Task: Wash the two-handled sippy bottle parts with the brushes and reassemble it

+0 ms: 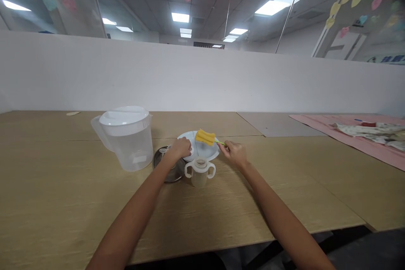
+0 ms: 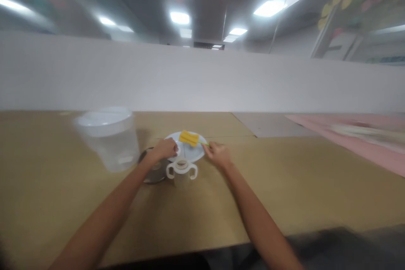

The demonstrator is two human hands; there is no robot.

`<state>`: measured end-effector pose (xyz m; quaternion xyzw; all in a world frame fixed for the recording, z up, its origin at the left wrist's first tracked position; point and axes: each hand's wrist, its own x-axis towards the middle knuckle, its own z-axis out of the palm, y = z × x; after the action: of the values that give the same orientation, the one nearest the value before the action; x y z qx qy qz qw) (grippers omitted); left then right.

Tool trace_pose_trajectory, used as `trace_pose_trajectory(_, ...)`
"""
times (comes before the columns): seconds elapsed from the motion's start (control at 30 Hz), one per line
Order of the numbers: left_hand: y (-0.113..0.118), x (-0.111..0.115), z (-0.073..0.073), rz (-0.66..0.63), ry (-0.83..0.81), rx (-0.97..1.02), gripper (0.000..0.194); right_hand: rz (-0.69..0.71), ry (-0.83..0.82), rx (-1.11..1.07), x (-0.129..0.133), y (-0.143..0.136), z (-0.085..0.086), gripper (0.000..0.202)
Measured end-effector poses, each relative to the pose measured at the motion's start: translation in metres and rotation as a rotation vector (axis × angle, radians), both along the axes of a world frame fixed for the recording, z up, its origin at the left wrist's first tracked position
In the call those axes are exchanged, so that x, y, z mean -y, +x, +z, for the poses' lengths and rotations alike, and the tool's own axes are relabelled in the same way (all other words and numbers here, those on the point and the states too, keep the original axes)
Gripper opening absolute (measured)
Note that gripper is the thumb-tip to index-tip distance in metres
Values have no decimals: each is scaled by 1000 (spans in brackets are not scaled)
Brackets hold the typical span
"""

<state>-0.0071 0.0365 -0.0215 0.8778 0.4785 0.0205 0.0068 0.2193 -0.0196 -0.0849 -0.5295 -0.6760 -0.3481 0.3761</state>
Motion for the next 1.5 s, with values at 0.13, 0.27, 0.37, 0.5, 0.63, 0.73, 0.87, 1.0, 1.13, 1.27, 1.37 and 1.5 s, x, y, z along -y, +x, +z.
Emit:
trace_pose_trajectory(0.13, -9, 6, 24, -42, 12, 112, 24, 14, -16, -16, 0, -2, -1, 45)
trace_pose_trajectory(0.27, -17, 26, 56, -209, -63, 302, 28, 31, -73, -100, 0, -3, 1, 50)
trace_pose_trajectory(0.37, -18, 39, 69, -284, -156, 493, 32, -26, -59, -163, 0, -1, 3, 52)
trace_pose_trajectory(0.5, -13, 42, 65, -223, -47, 587, 29, -1, -44, -134, 1, -1, 3, 52)
trace_pose_trajectory(0.63, -9, 40, 58, -228, 1, 627, 39, 44, -32, -150, 4, -7, 2, 49)
trace_pose_trajectory(0.73, -10, 43, 60, -327, -143, 713, 54, 61, -35, -186, 6, -9, 4, 49)
trace_pose_trajectory(0.87, -9, 50, 66, -382, -176, 733, 47, 110, -73, -217, 7, -8, 6, 49)
trace_pose_trajectory(1.0, -11, 50, 70, -296, -44, 669, 44, 128, -75, -202, 7, -6, 6, 49)
trace_pose_trajectory(1.13, -25, 43, 75, -70, 105, 415, 45, 78, -59, -167, 5, -4, 5, 49)
trace_pose_trajectory(1.27, -48, 34, 78, 191, -20, 49, 34, 23, -49, -145, 3, -2, 5, 50)
trace_pose_trajectory(1.37, -55, 29, 70, 326, -295, -125, 27, 14, -54, -120, 2, -2, 3, 50)
trace_pose_trajectory(1.5, -48, 22, 54, 336, -392, -108, 25, 29, -72, -79, 1, -2, 0, 51)
